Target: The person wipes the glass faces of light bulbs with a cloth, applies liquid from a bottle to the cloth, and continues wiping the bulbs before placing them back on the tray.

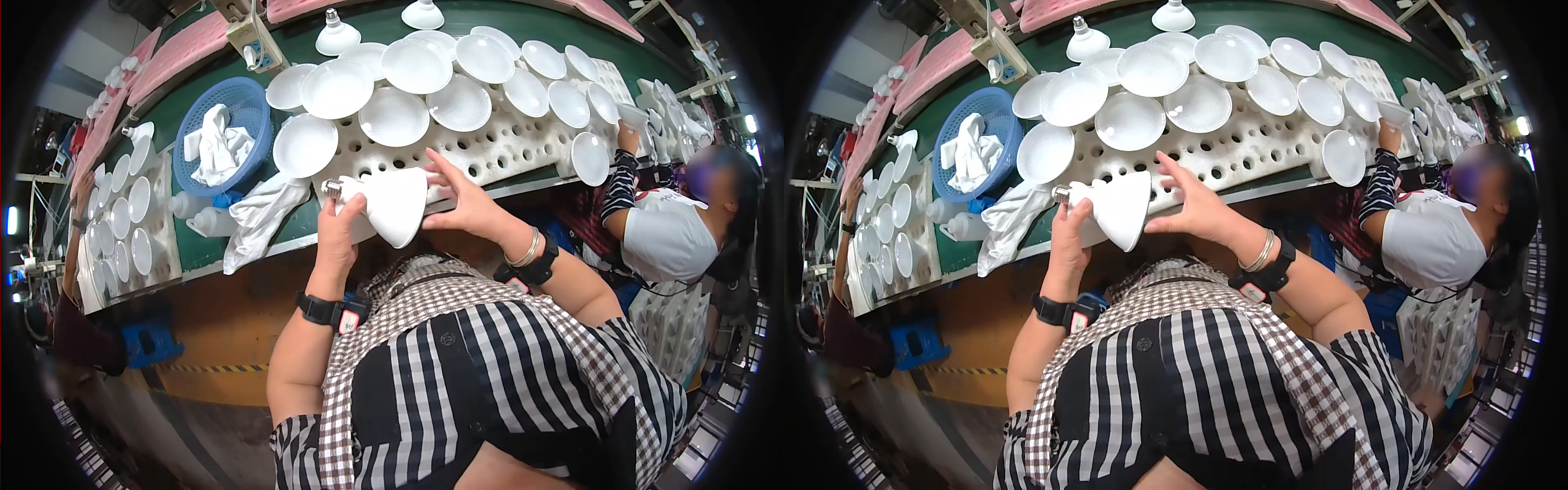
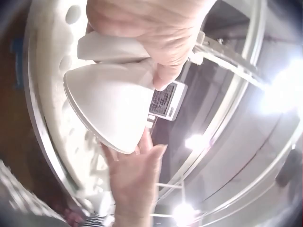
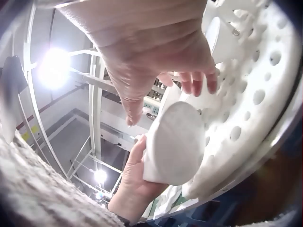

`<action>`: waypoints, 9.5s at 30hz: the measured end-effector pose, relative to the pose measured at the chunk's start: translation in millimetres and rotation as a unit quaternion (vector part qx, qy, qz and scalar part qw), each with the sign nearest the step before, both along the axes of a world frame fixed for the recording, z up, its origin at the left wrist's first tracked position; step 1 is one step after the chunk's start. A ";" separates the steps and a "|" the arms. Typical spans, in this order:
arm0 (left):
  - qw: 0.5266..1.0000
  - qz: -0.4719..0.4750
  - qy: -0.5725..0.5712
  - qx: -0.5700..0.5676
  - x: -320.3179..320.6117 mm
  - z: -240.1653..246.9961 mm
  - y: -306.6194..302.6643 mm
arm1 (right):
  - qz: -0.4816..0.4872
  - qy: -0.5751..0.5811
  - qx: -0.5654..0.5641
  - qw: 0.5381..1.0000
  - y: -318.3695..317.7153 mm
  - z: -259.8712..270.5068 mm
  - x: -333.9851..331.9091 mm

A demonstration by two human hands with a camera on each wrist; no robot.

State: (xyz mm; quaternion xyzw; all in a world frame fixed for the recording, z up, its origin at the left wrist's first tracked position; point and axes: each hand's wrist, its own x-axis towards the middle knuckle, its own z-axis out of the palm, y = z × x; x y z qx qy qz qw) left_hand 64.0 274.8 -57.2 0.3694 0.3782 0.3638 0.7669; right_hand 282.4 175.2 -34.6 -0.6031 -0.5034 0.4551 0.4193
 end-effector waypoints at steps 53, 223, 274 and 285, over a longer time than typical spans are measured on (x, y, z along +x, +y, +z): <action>0.931 0.070 0.033 0.356 29.5 108.8 41.1 | 0.035 0.635 0.040 0.770 5.7 38.7 -4.4; 0.798 0.218 0.421 0.372 -255.5 -133.7 158.9 | -0.167 0.203 -0.065 0.963 13.4 18.8 -78.1; 0.839 0.356 0.356 0.206 -273.8 -95.8 148.8 | -0.128 0.381 -0.082 0.912 34.7 23.2 -80.0; 0.981 -0.025 0.037 0.191 -52.7 25.8 11.4 | -0.022 0.196 0.006 0.980 43.3 26.2 -71.8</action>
